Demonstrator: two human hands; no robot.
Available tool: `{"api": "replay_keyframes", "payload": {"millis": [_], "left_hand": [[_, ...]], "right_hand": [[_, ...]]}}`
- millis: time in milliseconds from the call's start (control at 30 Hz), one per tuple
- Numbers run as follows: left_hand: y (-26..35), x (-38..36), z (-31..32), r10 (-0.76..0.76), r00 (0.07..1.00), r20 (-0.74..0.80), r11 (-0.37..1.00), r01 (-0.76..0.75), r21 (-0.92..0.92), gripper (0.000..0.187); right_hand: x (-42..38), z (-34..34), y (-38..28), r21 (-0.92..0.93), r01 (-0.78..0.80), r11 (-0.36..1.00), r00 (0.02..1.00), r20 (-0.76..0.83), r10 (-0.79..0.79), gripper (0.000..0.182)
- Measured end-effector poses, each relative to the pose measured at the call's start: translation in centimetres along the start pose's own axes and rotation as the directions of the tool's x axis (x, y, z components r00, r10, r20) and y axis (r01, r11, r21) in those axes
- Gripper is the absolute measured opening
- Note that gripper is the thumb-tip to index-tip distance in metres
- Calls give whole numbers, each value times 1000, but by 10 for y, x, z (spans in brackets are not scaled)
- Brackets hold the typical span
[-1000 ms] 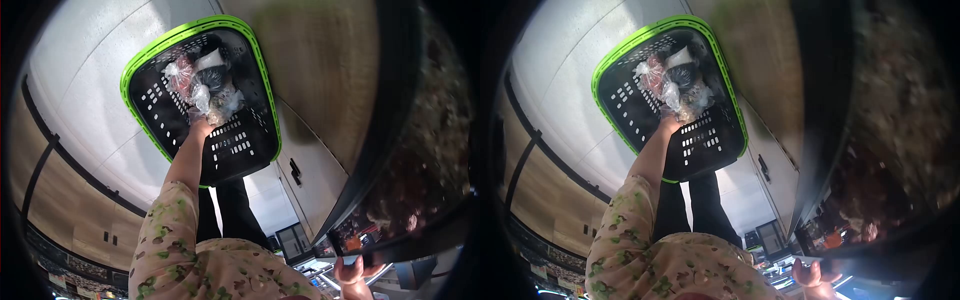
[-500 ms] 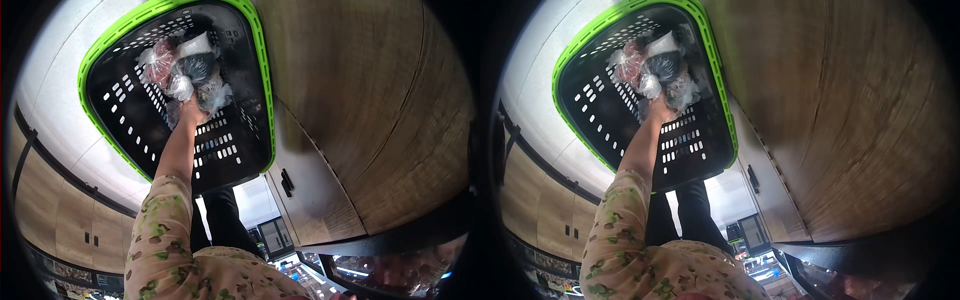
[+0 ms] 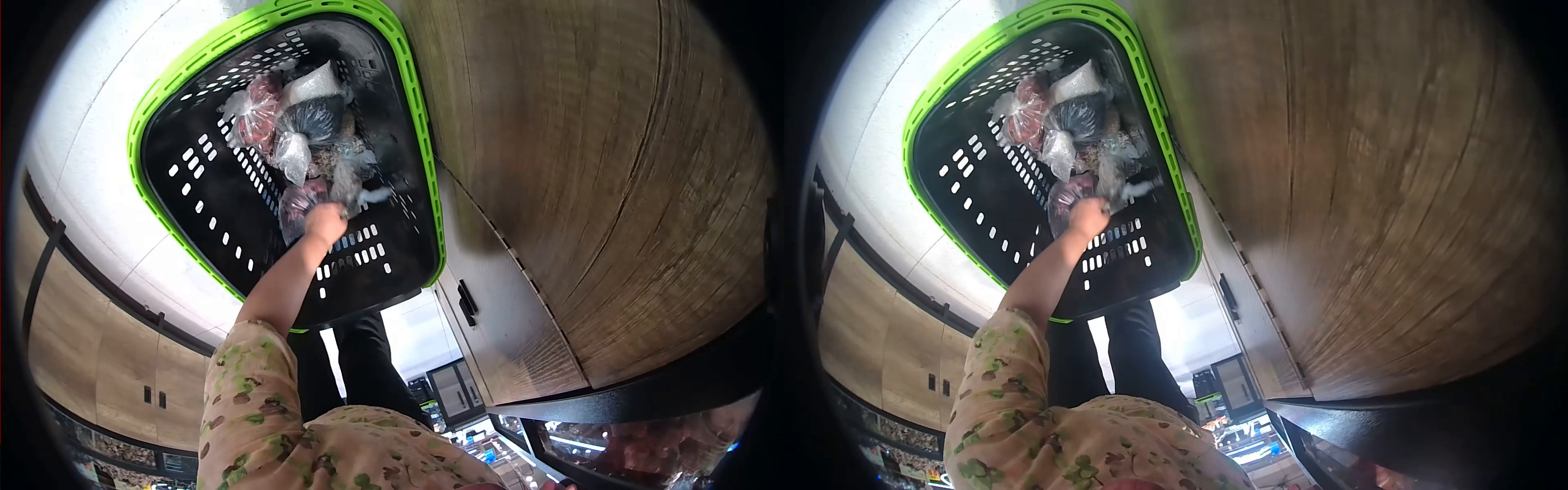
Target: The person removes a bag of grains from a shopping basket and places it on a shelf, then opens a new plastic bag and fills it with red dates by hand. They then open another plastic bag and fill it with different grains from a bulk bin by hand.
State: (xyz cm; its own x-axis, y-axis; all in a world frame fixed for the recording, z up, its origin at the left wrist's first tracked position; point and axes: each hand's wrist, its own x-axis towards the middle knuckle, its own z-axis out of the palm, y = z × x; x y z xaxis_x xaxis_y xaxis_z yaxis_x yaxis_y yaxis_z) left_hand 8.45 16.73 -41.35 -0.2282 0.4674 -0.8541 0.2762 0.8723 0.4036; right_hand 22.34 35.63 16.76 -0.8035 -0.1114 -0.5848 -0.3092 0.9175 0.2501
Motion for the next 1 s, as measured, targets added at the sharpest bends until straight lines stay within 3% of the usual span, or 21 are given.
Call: {"api": "replay_keyframes", "payload": {"millis": [100, 133, 233, 300, 367, 400, 467, 500, 567, 733, 800, 833, 933, 1000], "left_hand": [[5, -26, 3, 175, 984, 26, 984, -174, -41, 22], [-1, -28, 15, 209, 976, -56, 977, -211, -32, 22], [-10, -10, 14, 219, 975, 43, 975, -220, 16, 21], [-21, 21, 20, 186, 981, 60, 979, -191, 76, 24], [-39, 52, 29, 30, 999, 41, 999, -31, 10, 39], [-37, 58, 27, 30, 999, 41, 1000, -31, 5, 39], [-37, 63, 24, -220, 965, -144, 973, 206, -108, 59], [-36, 62, 21, -221, 966, -138, 972, 207, -107, 59], [-31, 58, 7, -367, 924, -109, 910, 333, -247, 73], [-42, 72, 4, -340, 929, -149, 898, 273, -346, 83], [-52, 89, 8, -174, 960, -219, 971, 130, -202, 88], [-62, 103, 16, -174, 960, -218, 971, 130, -203, 88], [-67, 118, 19, -141, 986, -90, 950, 109, -294, 94], [-66, 118, 9, -196, 976, 92, 924, 215, -316, 92]], "right_hand": [[1, 0, 3, 1, 2, 1000, 1000, 5, -2, 32], [1, 1, 4, 5, 3, 1000, 1000, 2, -3, 32], [1, 0, 6, 9, 5, 1000, 1000, 7, -5, 30], [0, 0, 7, 7, 11, 1000, 1000, 11, -11, 29], [1, 0, 8, 0, 14, 1000, 1000, 20, -14, 28], [1, 0, 8, -6, 18, 1000, 1000, 20, -18, 28], [1, 0, 9, -5, 20, 1000, 999, 25, -20, 27], [2, -2, 9, 0, 21, 1000, 999, 30, -21, 26], [4, 0, 11, 2, 24, 1000, 999, 32, -24, 25], [6, -1, 13, 6, 26, 1000, 999, 33, -26, 23], [7, -2, 14, 9, 26, 1000, 999, 29, -26, 22], [8, -1, 14, 10, 27, 1000, 999, 31, -27, 22], [10, -3, 14, 13, 31, 999, 999, 29, -31, 20], [11, -3, 15, 14, 36, 999, 999, 25, -36, 19]]}}
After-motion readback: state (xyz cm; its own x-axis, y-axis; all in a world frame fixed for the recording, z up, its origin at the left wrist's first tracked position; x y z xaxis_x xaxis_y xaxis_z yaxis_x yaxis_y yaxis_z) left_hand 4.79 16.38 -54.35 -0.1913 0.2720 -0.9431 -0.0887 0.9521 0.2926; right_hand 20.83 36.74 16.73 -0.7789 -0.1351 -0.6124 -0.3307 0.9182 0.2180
